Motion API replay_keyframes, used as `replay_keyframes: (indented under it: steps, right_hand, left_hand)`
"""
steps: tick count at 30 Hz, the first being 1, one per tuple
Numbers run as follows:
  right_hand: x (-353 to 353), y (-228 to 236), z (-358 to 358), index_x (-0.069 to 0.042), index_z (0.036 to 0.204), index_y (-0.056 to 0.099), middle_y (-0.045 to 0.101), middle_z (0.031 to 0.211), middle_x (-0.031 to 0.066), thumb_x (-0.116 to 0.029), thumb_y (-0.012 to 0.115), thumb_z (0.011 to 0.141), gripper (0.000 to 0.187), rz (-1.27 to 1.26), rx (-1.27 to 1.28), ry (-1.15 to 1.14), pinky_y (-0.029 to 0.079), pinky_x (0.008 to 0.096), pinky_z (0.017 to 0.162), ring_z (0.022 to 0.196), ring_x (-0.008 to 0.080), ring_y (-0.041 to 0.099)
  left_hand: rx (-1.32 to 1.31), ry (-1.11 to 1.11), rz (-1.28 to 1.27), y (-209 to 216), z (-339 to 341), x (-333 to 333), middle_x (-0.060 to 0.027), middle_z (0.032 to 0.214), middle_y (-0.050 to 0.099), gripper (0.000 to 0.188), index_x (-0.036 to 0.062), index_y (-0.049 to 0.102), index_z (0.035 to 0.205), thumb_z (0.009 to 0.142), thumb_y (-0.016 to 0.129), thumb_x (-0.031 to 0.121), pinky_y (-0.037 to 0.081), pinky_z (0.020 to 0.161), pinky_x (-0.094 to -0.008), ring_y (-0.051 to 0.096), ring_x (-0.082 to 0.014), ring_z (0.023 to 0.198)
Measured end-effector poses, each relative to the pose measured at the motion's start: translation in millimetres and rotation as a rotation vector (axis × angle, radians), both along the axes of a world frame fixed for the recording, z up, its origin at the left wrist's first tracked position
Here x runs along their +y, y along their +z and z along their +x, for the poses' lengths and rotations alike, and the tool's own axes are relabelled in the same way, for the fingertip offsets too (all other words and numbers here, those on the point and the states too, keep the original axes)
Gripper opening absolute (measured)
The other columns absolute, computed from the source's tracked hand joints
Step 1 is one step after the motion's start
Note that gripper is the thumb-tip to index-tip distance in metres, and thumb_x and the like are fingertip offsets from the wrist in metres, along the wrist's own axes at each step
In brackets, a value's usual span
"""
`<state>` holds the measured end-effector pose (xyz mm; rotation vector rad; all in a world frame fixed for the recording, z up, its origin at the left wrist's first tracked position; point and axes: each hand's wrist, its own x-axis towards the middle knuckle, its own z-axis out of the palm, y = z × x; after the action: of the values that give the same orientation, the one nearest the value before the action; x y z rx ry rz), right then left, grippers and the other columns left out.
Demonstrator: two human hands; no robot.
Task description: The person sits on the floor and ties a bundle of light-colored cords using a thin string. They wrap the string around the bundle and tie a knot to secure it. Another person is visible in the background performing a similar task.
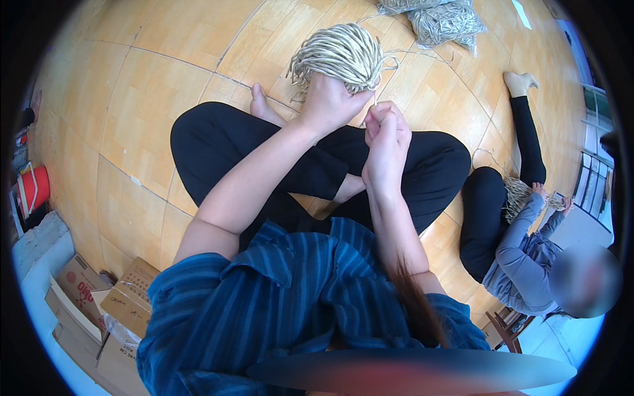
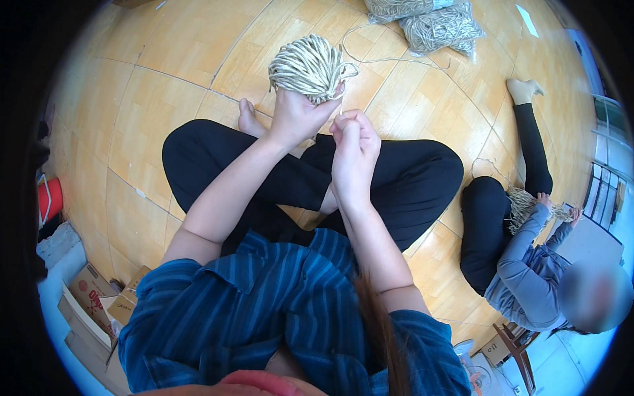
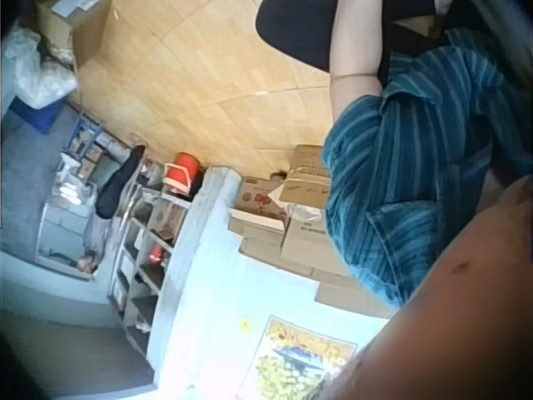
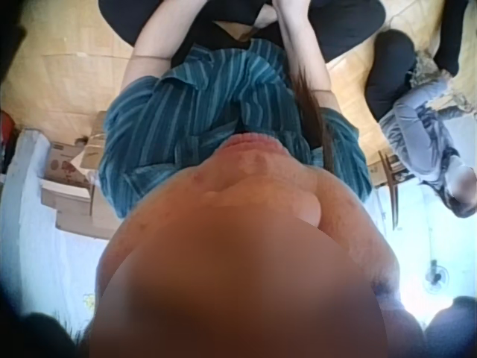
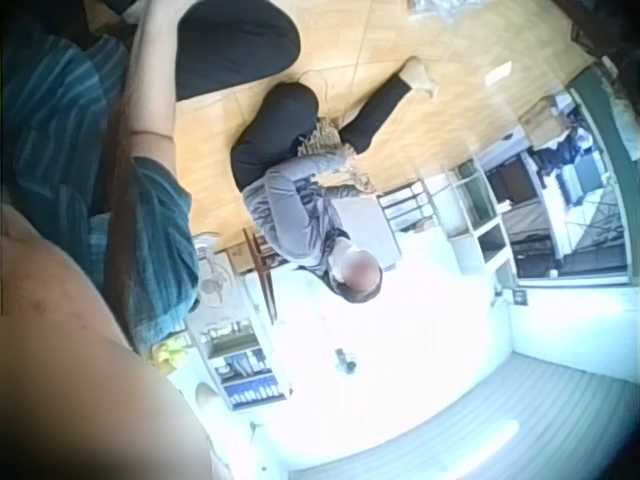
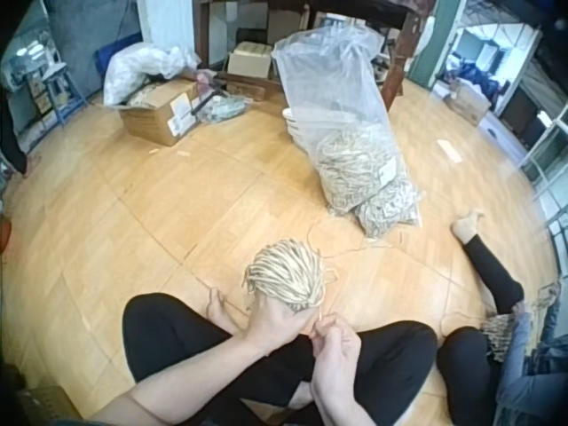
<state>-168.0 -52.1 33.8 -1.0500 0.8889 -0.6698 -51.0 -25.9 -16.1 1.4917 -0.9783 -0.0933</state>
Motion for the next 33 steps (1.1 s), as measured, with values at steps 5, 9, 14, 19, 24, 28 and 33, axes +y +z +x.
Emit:
replay_keyframes:
  steps: [5,9,14,19,24,28,33]
  right_hand:
    - [14,14,-4,-0.001,0.072,0.052,0.052,0.067,-0.0006,-0.006,0.044,0.088,0.018,-0.202,0.047,0.089,0.035,0.0196,0.059,0.063,0.0043,0.042]
    - [6,22,-13,-0.001,0.073,0.053,0.051,0.066,-0.0019,-0.006,0.046,0.089,0.017,-0.298,0.037,0.197,0.034,0.0196,0.057,0.062,0.0032,0.041]
    - [-46,8,-9,-0.004,0.076,0.054,0.043,0.065,-0.0051,-0.016,0.049,0.092,0.021,-0.246,0.158,0.364,0.029,0.0194,0.053,0.058,0.0032,0.035]
    - [-59,0,-4,-0.004,0.079,0.055,0.045,0.067,-0.0046,-0.015,0.051,0.093,0.019,-0.293,0.105,0.410,0.030,0.0188,0.055,0.062,0.0035,0.037]
    - [-55,-9,3,-0.002,0.073,0.056,0.046,0.059,-0.0041,-0.014,0.057,0.091,0.022,-0.421,0.193,0.409,0.035,0.0214,0.053,0.059,0.0028,0.042]
    - [-49,-18,3,-0.001,0.074,0.056,0.049,0.062,-0.0026,-0.013,0.051,0.090,0.021,-0.369,0.163,0.299,0.034,0.0222,0.054,0.058,0.0048,0.041]
    - [-34,-22,5,-0.001,0.073,0.056,0.051,0.067,-0.0002,-0.010,0.044,0.089,0.022,-0.175,0.046,0.138,0.033,0.0218,0.056,0.061,0.0063,0.041]
  left_hand:
    - [0.076,0.082,-0.012,-1,5,-2,-0.0125,0.095,0.065,0.026,-0.0016,0.064,0.094,0.073,0.073,0.012,0.048,0.083,-0.0360,0.062,-0.0252,0.090]
    - [0.545,-0.085,-0.003,0,23,2,-0.0046,0.085,0.065,0.018,-0.0003,0.061,0.088,0.081,0.073,0.012,0.050,0.070,-0.0253,0.060,-0.0097,0.078]
    - [0.950,-0.419,-0.057,9,24,7,-0.0109,0.102,0.064,0.028,0.0046,0.048,0.106,0.084,0.066,0.005,0.054,0.080,-0.0292,0.062,-0.0141,0.095]
    - [1.168,-0.626,-0.066,15,15,4,-0.0120,0.109,0.062,0.033,0.0052,0.046,0.113,0.085,0.064,0.007,0.054,0.084,-0.0319,0.061,-0.0155,0.098]
    - [1.112,-0.420,-0.068,9,8,1,-0.0030,0.096,0.062,0.031,0.0061,0.051,0.107,0.083,0.071,0.008,0.050,0.078,-0.0247,0.061,-0.0099,0.091]
    - [0.774,-0.210,-0.044,2,2,-6,-0.0021,0.084,0.062,0.025,0.0014,0.057,0.094,0.078,0.075,0.006,0.050,0.067,-0.0241,0.060,-0.0085,0.076]
    - [0.519,-0.136,0.008,1,-2,-1,-0.0053,0.080,0.065,0.018,-0.0012,0.063,0.084,0.077,0.075,0.009,0.050,0.067,-0.0274,0.061,-0.0114,0.073]
